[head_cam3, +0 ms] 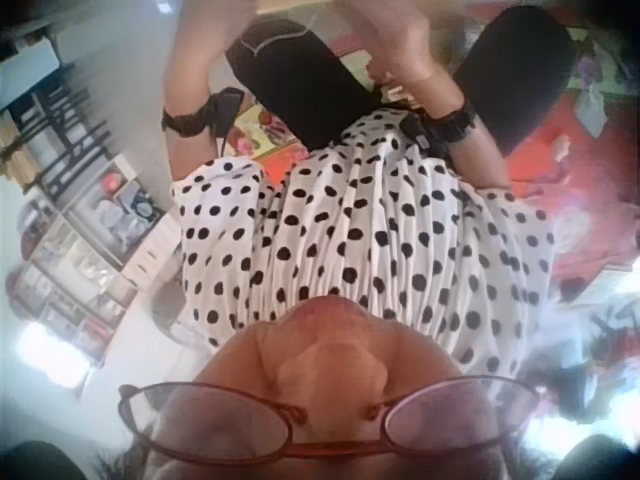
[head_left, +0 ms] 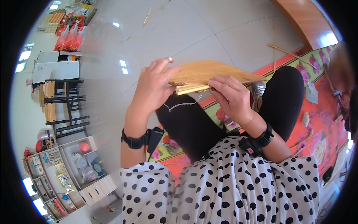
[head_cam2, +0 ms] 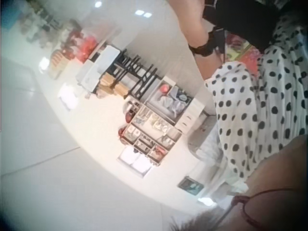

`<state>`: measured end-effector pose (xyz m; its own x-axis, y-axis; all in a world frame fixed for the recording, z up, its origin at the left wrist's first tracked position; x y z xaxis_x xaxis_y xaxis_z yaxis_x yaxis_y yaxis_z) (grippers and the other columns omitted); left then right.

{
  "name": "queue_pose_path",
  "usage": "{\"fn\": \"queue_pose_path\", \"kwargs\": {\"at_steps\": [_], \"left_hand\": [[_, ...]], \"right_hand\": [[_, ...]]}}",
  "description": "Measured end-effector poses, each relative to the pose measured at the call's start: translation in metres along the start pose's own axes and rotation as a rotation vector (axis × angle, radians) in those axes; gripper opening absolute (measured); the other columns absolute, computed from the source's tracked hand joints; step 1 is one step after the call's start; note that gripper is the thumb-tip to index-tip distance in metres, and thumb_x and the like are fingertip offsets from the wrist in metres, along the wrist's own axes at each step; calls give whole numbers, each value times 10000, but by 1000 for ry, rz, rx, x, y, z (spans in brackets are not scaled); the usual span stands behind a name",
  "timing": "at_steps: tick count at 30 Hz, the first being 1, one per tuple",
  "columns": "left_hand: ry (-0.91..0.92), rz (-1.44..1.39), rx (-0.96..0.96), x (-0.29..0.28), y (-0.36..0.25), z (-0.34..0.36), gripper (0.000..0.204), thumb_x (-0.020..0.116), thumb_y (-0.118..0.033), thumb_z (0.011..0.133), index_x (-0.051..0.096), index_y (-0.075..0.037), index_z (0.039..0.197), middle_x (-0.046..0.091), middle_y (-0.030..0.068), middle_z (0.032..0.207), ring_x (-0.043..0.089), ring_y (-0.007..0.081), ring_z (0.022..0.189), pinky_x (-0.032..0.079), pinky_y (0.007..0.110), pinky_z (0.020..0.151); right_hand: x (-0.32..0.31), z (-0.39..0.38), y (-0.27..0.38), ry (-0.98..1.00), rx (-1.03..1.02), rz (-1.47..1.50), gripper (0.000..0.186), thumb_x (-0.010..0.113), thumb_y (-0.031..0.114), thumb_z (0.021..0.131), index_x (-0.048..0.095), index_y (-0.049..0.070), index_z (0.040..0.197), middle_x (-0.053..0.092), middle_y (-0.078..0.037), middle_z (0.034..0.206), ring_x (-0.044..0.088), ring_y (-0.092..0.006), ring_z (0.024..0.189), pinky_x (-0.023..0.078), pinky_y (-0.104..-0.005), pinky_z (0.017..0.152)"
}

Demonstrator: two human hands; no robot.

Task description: The person sits on a floral mat and weaves thin bamboo strips into a fan-shaped piece using a needle and thread. They repeatedly pass the needle through the bamboo strips to secure them together.

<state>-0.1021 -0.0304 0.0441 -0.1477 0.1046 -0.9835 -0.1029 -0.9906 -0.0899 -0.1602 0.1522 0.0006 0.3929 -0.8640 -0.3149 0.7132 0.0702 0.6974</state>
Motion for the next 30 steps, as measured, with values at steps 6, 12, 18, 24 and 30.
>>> {"fn": "queue_pose_path", "kwargs": {"at_steps": [6, 12, 18, 24, 30], "left_hand": [[-50, -202, 117, 17, -23, 31, 234, 791, -135, 825, 721, -69, 1038, 656, 104, 803, 646, 305, 740, 508, 414, 647], [-256, -261, 57, 44, -65, 49, 400, 753, -141, 839, 647, -47, 1213, 660, 143, 827, 668, 357, 743, 543, 448, 630], [-205, -420, -125, 92, -130, 42, 758, 660, -154, 901, 318, -69, 1571, 574, 172, 1055, 664, 391, 713, 543, 490, 565], [-156, -399, -166, 110, -159, 32, 722, 584, -142, 934, 297, -52, 1591, 564, 170, 1053, 677, 371, 716, 559, 479, 569], [-218, -409, -150, 104, -153, 27, 741, 592, -127, 916, 317, -10, 1594, 562, 157, 992, 678, 345, 703, 568, 459, 559]], "right_hand": [[-68, 13, -2, -384, 82, -385, 220, 765, -7, 846, 734, 11, 1064, 708, -126, 938, 678, -273, 794, 561, -348, 689], [-64, 3, -24, -221, 477, -106, 290, 740, 80, 904, 690, -4, 1177, 704, -100, 902, 654, -161, 735, 558, -314, 643], [-75, -7, -24, -274, 646, -131, 535, 809, 288, 875, 594, -54, 1226, 714, -181, 1047, 698, -230, 889, 584, -352, 732], [-83, -19, -32, -378, 518, -310, 342, 760, 247, 926, 625, -16, 1096, 701, -164, 965, 693, -291, 842, 556, -377, 743], [-76, -10, -26, -423, 327, -386, 230, 758, 180, 930, 633, -1, 996, 669, -148, 843, 652, -277, 722, 532, -364, 685]]}}
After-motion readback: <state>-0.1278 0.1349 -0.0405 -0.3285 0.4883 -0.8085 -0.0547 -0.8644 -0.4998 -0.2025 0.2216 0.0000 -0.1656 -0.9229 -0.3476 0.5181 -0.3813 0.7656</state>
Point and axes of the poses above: each hand's wrist, its own z-axis towards the middle knuckle, its own x-axis out of the palm, y = z × x, the point moved 9 cm from there along z, towards the middle knuckle
